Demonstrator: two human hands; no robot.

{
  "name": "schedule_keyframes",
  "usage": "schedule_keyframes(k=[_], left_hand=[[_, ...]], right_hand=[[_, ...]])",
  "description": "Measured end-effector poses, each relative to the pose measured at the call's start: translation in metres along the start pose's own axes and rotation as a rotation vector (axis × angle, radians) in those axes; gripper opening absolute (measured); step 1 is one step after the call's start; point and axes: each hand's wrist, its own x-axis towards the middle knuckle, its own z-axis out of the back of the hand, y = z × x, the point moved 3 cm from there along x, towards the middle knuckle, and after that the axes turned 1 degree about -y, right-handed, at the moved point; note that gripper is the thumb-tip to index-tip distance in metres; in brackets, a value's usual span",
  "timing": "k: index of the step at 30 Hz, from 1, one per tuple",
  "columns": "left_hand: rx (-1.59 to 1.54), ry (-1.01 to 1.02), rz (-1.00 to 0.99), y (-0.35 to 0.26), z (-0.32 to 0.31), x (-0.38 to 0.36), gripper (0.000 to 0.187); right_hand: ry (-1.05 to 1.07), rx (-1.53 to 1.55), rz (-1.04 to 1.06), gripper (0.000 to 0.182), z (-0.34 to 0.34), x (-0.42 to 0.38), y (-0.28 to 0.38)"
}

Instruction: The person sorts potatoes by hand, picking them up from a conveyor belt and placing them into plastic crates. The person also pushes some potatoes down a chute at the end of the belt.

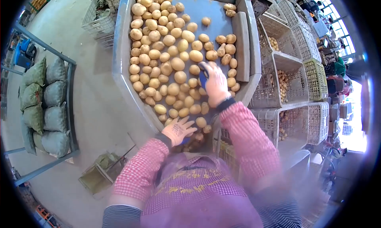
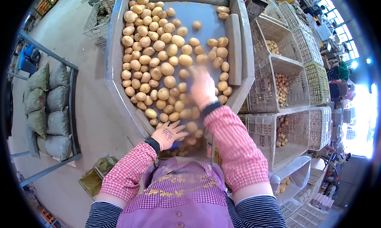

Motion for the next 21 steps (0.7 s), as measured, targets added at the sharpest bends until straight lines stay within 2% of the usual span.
schedule_keyframes(k=[1,4,7,8,10,12,13,15,16,18,20,21], left_hand=[[-0.025,0.001,0.030,0.001,0.001,0.001,0.048],[-0.069,-0.019,0.063,0.002,0.001,0.000,0.045],[-0.045,0.026,0.069,0.004,-0.002,0.002,0.049],[-0.053,0.005,0.069,0.004,-0.002,0.001,0.048],[-0.076,-0.015,0.073,0.004,-0.004,0.000,0.048],[-0.028,-0.019,0.061,0.005,-0.005,0.003,0.047],[-0.040,-0.016,0.062,0.005,-0.005,0.004,0.047],[-0.081,0.010,0.076,0.006,-0.005,0.004,0.047],[-0.087,0.015,0.074,0.005,-0.003,0.004,0.047],[-0.065,0.015,0.072,0.004,0.002,0.004,0.047],[-0.057,0.015,0.067,0.004,0.000,0.005,0.047],[-0.049,0.013,0.066,0.004,-0.001,0.005,0.047]], right_hand=[[0.006,-0.075,-0.037,0.039,-0.009,0.024,0.003],[0.316,-0.425,-0.125,0.051,-0.028,0.066,0.019],[0.433,-0.523,-0.189,0.042,-0.045,0.076,0.018],[0.436,-0.385,-0.256,0.051,-0.045,0.078,0.010],[0.287,0.165,-0.344,0.046,-0.047,0.069,-0.013],[0.300,1.490,-0.604,0.046,-0.038,0.047,-0.029],[0.274,1.775,-0.640,0.043,-0.016,0.031,-0.016],[0.123,1.962,-0.625,0.040,0.005,0.006,-0.017],[0.020,1.860,-0.573,0.039,-0.003,-0.006,-0.040],[0.106,1.678,-0.343,0.031,-0.010,-0.016,-0.066],[0.257,0.945,-0.611,0.022,-0.004,-0.006,-0.036],[0.305,0.552,-0.249,0.028,0.004,0.005,0.002]])
